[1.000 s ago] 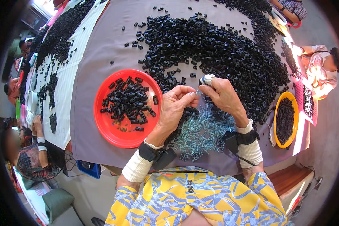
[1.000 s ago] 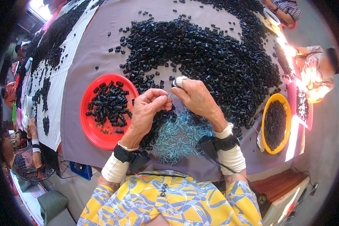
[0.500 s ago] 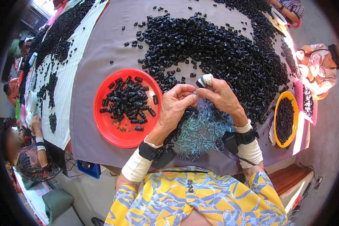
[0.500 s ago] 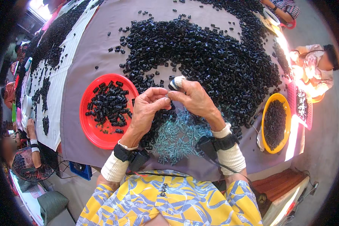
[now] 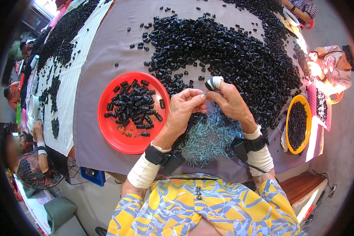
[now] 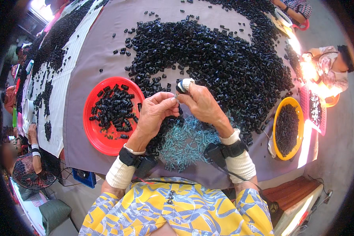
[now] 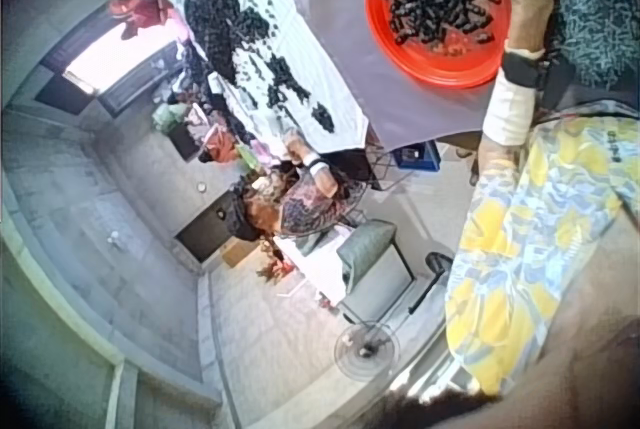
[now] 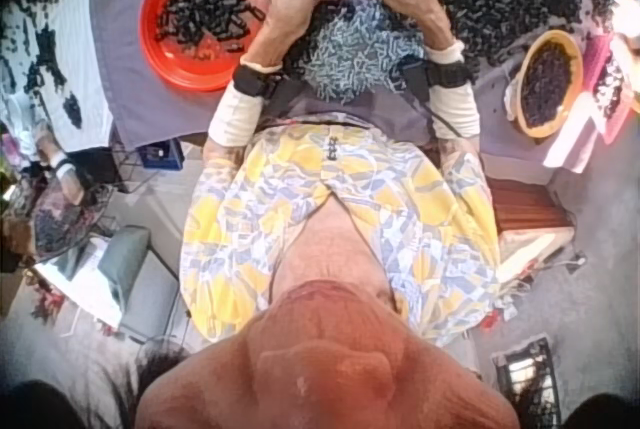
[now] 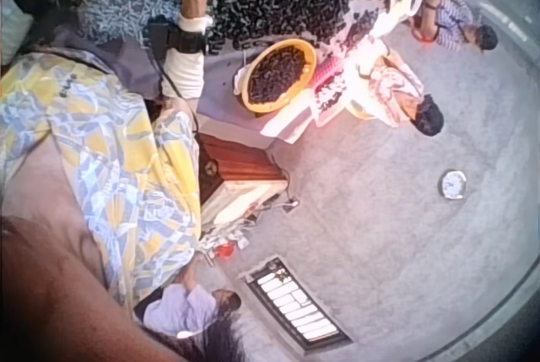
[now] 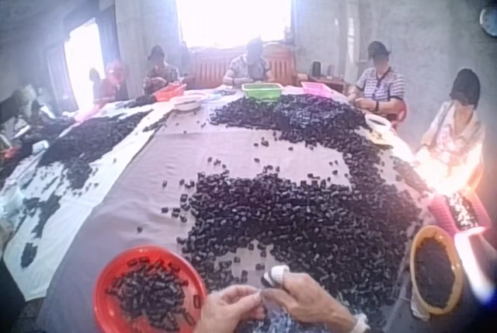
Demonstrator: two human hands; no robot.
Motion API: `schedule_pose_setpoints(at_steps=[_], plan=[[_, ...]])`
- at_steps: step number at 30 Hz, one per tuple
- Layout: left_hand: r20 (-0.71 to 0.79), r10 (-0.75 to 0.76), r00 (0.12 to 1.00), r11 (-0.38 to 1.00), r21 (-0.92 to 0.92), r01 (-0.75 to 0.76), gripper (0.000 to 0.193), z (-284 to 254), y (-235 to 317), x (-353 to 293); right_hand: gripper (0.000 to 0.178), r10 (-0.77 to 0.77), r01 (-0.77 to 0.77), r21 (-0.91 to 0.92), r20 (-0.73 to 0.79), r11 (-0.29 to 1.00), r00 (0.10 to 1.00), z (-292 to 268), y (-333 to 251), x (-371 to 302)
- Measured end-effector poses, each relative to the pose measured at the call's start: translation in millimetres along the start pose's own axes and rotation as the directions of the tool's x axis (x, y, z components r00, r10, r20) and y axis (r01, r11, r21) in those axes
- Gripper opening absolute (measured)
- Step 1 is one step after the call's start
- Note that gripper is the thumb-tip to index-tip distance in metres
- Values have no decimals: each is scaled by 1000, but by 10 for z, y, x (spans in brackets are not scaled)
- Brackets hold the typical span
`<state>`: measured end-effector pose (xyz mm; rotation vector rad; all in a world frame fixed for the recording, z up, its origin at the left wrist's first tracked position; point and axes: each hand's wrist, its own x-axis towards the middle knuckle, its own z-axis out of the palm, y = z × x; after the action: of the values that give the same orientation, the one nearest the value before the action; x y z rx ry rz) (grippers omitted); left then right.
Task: The person picks up a black plastic cord lock and a spring by hand, inserts the spring into the cord lock, and places the assembled unit onto a red tray.
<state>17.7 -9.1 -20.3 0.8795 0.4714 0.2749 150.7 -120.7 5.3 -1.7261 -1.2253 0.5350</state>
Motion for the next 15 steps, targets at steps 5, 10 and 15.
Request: schedule_pose_setpoints(at_steps=[5, 10, 15], plan=[[0, 50, 999, 998, 46, -50, 13, 17, 27, -30, 15, -137, 140, 35, -84, 989, 987, 41, -7, -5], [26, 179, 984, 952, 250, -179, 13, 27, 71, -43, 21, 57, -61, 108, 40, 992, 998, -67, -25, 9], [45, 201, 979, 894, 401, -202, 13, 28, 95, -49, 22, 66, -82, 97, 153, 992, 986, -90, -33, 19]])
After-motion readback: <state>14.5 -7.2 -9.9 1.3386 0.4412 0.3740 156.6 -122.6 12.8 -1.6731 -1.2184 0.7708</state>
